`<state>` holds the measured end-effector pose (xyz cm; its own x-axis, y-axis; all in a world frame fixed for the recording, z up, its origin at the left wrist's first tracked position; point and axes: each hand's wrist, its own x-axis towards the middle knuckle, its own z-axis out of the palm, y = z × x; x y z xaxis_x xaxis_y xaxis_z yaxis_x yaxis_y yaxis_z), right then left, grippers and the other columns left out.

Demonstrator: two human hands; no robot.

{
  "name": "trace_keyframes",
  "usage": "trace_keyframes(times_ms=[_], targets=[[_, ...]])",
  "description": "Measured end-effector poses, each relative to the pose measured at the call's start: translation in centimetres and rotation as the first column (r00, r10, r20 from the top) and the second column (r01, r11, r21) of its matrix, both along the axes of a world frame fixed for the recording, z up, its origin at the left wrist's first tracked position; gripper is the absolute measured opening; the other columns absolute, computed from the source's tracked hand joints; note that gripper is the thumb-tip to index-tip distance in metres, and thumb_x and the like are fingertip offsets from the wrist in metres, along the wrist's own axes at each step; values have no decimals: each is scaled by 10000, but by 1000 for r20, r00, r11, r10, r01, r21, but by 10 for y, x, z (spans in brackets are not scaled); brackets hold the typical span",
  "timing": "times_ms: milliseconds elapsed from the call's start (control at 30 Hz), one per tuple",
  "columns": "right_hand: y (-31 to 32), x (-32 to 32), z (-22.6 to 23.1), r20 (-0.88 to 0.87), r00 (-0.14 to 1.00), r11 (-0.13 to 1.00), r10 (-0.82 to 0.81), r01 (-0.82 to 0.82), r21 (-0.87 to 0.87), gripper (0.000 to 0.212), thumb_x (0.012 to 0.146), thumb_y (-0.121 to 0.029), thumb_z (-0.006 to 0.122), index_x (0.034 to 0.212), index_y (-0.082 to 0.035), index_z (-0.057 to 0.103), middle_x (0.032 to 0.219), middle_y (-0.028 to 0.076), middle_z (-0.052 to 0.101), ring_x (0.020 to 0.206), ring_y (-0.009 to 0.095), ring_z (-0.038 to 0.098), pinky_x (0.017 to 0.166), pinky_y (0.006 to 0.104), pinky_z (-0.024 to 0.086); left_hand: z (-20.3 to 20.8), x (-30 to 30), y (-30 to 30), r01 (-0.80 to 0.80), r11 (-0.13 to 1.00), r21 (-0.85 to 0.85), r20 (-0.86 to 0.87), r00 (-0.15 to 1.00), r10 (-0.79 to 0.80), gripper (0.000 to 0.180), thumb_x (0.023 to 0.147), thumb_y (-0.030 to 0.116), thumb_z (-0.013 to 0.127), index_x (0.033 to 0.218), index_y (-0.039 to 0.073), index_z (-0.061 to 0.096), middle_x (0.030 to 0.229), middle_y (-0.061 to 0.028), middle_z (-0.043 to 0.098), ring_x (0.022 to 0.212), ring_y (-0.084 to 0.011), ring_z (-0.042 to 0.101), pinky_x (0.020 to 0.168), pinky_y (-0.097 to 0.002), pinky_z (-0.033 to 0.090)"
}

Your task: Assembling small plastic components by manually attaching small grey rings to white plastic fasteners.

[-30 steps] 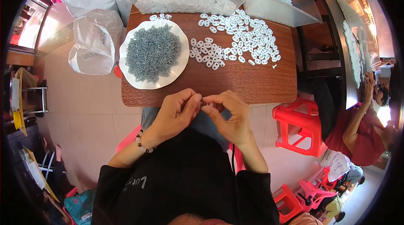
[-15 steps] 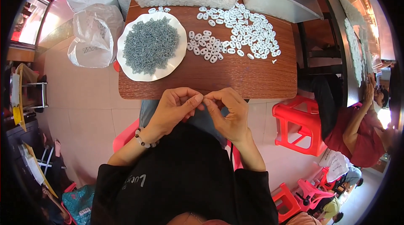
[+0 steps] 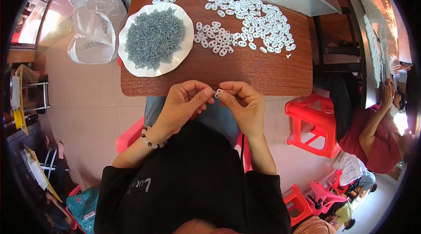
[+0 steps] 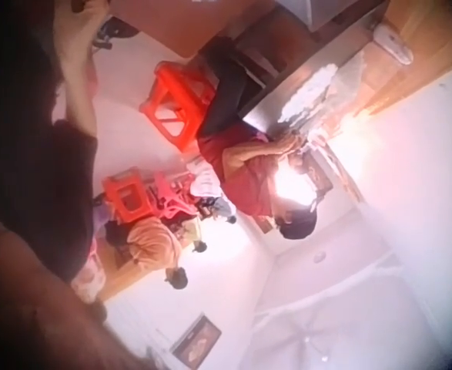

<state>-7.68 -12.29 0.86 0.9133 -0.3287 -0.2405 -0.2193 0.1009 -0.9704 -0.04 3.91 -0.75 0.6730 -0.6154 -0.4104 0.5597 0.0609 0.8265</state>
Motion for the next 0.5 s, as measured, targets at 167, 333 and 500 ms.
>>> trace_keyframes(times_ms=[167,333,500], targets=[[-3,-2,-8,3,1000,998,-1,1,70,145,862,-70,703,980,5,666,823,28,670,739,73,607,649,200,491,1,-1,-2,31,1000,-1,20,999,-31,219,920,248,656,969,35,663,789,0,661,631,-19,527,560,-154,410],[-4,-4,-8,52,998,999,-32,31,20,117,855,-47,703,953,10,677,818,24,666,729,57,592,637,187,472,1,1,1,66,996,56,48,996,-69,208,925,230,650,963,26,664,785,2,653,651,-25,540,577,-165,420],[-4,-5,-3,56,998,1000,-24,24,-5,111,850,-34,703,950,13,690,817,28,668,729,53,586,641,174,455,5,0,-1,90,994,60,140,985,-98,180,930,184,637,948,7,657,792,-1,646,703,-42,568,618,-192,447]])
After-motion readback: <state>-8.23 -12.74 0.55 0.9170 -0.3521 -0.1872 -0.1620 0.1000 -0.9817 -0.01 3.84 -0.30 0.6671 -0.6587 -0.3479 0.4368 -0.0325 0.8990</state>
